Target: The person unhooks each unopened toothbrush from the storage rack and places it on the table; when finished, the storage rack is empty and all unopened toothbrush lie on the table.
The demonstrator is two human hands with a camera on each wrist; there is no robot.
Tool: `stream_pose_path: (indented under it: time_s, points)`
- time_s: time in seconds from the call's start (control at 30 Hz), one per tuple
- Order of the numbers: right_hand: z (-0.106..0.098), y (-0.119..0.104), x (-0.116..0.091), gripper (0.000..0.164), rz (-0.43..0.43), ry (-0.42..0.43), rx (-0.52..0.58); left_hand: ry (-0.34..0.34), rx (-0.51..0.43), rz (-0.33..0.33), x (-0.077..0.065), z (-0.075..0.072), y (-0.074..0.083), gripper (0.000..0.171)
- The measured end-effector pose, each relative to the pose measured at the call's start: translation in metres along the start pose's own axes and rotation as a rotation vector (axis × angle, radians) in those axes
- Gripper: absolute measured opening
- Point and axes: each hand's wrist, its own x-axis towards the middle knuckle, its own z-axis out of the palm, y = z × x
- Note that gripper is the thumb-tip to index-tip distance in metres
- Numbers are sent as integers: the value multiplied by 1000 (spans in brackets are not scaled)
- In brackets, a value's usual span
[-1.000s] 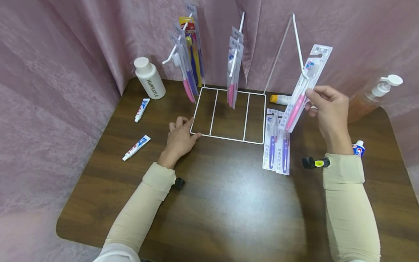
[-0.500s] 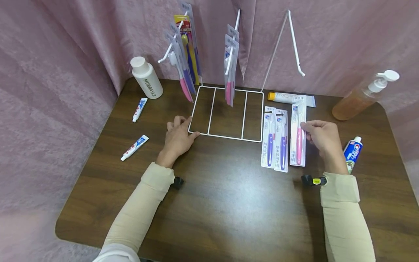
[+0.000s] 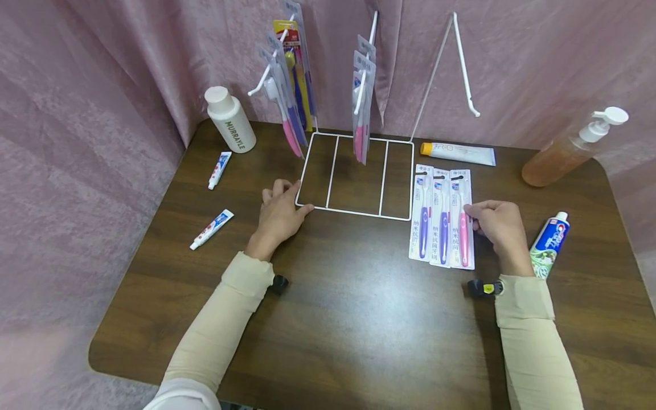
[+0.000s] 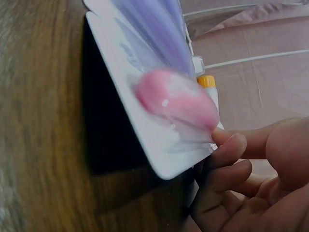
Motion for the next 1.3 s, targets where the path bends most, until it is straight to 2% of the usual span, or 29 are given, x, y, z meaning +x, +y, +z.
stream_pose_path:
  time_s: [0.27,0.7,1.3]
  points:
    - [1,3,-3,54,-14,46,-19,-3,3,-3,0,0,1,78]
    - [7,2,-6,55,33,100,-41,-6,-3,-7,0,1,0,78]
    - [10,4,-4,53,31,121,-44,0,1,-4,-1,-1,2,77]
